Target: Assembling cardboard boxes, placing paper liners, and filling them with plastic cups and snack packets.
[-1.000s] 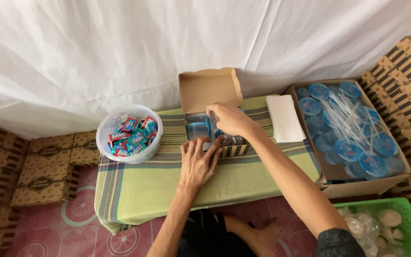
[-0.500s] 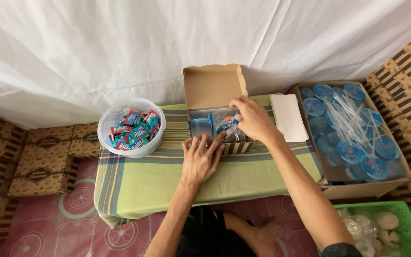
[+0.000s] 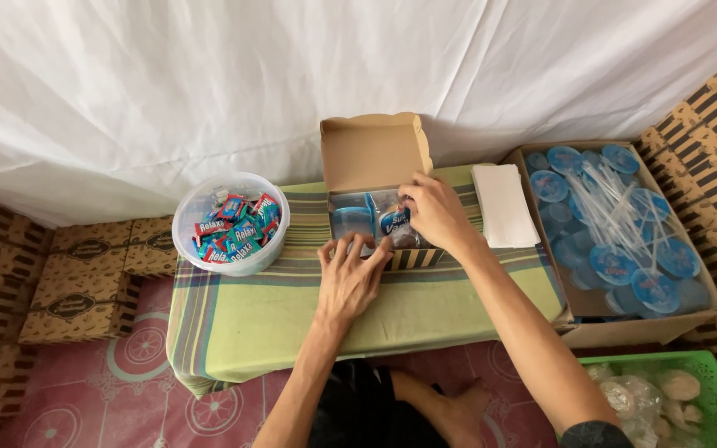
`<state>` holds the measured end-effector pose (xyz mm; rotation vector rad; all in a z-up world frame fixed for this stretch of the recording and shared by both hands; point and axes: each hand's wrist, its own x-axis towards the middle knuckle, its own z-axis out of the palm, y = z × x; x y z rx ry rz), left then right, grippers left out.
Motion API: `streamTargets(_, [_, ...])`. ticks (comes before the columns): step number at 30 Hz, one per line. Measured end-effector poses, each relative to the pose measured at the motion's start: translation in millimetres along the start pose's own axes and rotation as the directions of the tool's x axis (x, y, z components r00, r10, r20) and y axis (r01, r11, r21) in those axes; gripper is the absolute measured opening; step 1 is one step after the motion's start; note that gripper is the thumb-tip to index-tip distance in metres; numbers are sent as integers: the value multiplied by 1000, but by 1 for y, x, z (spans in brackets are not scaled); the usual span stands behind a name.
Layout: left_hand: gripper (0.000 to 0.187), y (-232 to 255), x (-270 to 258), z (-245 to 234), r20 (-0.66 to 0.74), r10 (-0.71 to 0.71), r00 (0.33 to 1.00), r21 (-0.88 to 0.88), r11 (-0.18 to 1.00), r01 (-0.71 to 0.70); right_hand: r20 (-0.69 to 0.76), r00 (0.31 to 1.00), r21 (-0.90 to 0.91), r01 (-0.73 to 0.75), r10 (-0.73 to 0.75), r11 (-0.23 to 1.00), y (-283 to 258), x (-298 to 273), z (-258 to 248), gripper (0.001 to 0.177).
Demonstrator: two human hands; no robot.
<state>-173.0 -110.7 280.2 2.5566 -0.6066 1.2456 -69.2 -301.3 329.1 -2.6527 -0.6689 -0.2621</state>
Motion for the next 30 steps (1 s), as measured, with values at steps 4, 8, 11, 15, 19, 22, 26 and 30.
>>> streamTargets(4, [17,-1,0,2,-37,1,999,4,1000,-1,-28,999,87,-22,25,996,-30,-10,-30,15])
streamTargets(8, [17,1,1,-1,-38,-4,999,-16,1000,3,-20,1000,145,-10,13,989,-30,-17,-27,33])
streamTargets(11, [17,0,2,2,-32,-7,999,-10,1000,6,-116,992,86,65,-54,994,-18,-11,-21,27])
streamTargets(15, [17,0,2,-1,-39,-6,999,-17,1000,5,-111,993,55,47,-40,997,-2,-7,-4,24])
streamTargets(19, [17,1,3,-3,-47,-13,999,-23,1000,11,1,999,-59,47,-47,997,6,-7,1,24])
streamTargets(22, [17,1,4,-2,-59,-12,998,-32,999,10,42,997,-187,68,-61,980,-8,-10,-9,24])
streamTargets(26, [18,0,4,-1,-74,-4,997,-12,1000,4,-106,978,-306,142,-181,941,-36,-11,-23,32])
streamTargets(30, [17,0,0,2,-60,-18,998,-1,1000,18,35,987,-177,162,-158,971,-52,-17,-19,33])
